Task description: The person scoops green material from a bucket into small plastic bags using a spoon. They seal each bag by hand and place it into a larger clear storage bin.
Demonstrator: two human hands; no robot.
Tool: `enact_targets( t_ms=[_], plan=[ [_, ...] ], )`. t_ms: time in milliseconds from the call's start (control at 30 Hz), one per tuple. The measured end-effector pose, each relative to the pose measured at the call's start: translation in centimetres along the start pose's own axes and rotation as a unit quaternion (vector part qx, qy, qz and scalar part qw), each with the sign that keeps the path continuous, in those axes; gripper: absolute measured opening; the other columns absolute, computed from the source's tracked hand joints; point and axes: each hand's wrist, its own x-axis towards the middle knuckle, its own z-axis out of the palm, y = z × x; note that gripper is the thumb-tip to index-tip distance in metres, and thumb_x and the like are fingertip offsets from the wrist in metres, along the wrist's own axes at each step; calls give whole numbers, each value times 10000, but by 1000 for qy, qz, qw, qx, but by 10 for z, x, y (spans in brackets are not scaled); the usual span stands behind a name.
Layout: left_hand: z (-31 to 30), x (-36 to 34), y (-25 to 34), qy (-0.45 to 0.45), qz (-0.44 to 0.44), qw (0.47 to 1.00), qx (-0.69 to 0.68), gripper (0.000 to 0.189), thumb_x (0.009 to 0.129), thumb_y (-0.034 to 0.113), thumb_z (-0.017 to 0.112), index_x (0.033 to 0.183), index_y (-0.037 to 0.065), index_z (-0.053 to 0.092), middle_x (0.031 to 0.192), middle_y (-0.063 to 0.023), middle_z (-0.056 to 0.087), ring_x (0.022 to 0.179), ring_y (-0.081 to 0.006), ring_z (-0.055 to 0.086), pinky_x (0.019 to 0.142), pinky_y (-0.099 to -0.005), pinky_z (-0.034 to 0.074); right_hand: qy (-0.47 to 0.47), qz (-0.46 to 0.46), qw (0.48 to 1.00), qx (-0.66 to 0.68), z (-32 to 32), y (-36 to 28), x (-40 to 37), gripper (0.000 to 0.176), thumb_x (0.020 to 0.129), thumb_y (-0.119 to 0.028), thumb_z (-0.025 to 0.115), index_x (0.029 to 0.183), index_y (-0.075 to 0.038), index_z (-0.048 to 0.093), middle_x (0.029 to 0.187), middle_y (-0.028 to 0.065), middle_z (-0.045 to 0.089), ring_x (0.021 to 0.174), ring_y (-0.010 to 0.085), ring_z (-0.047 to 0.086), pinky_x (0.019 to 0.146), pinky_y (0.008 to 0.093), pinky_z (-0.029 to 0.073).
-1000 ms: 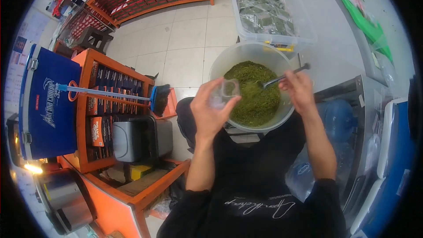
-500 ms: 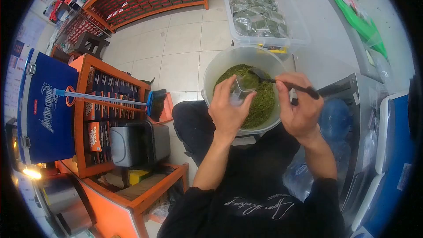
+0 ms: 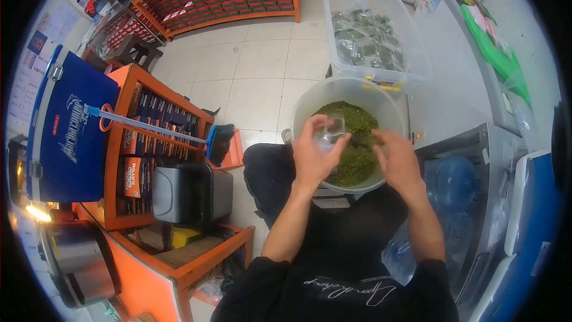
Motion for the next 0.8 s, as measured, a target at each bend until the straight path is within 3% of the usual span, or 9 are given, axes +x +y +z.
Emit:
enact_targets(
  t_ms=[133,200,267,400,467,533,567,633,800],
  plan=[
    [14,-5,-1,-8,119,991,64,522,722,181,886,1142,21,621,1040,-110,736,965,-207,709,844,-341,550,67,-98,990,78,-20,-42,18,182,826,-86,736,1005,-78,700,1205,152,585,1077,353,582,894,426,481],
    [16,-8,2,-23,153,986,66,545,713,173,890,1161,25,617,1033,-111,735,964,-205,709,832,-339,554,72,-184,979,-51,-8,-30,24,159,816,-80,740,972,-96,710,1280,133,526,1114,354,535,908,416,457],
    [10,-3,10,-33,126,991,-25,433,767,132,858,1130,14,655,974,-91,737,906,-174,699,790,-310,548,110,-180,977,-32,-2,-17,28,158,803,-62,741,957,-89,718,1169,134,588,1080,352,556,884,409,460],
    [-3,-3,-3,-96,52,986,-123,244,837,74,796,1048,-5,702,907,-52,726,828,-117,661,734,-266,524,66,-75,974,204,5,-10,19,184,849,-12,702,1021,-76,720,975,92,644,963,259,610,866,355,476],
    [-6,-5,4,-129,-41,969,-208,83,880,56,744,939,-1,733,921,-47,713,847,-106,634,764,-257,498,68,-36,957,280,9,-13,15,219,869,6,685,1075,-66,711,919,70,651,921,211,623,856,330,481],
    [-4,-6,2,-124,-56,964,-227,73,878,54,747,928,3,734,870,-25,696,780,-79,600,695,-235,465,51,16,902,429,15,-10,12,325,895,23,657,1213,-42,644,932,39,641,901,125,607,847,289,479],
    [-4,-6,1,-116,-71,960,-245,63,876,51,750,918,8,734,819,-2,678,714,-52,566,626,-213,432,53,17,901,429,16,-9,11,325,895,23,657,1213,-42,644,932,39,641,901,125,607,847,289,479],
    [1,-7,-2,-104,-76,959,-253,54,876,56,748,904,12,733,808,1,672,698,-52,557,617,-213,422,21,48,897,439,18,-8,10,456,887,24,666,1325,-37,553,924,22,626,907,99,590,846,276,471],
    [9,-9,-2,-83,-70,958,-265,40,875,54,740,880,17,728,790,8,661,679,-52,545,607,-220,415,30,47,898,435,24,-17,12,520,874,30,661,1366,-49,511,899,18,625,888,95,592,843,259,462]
  ],
)
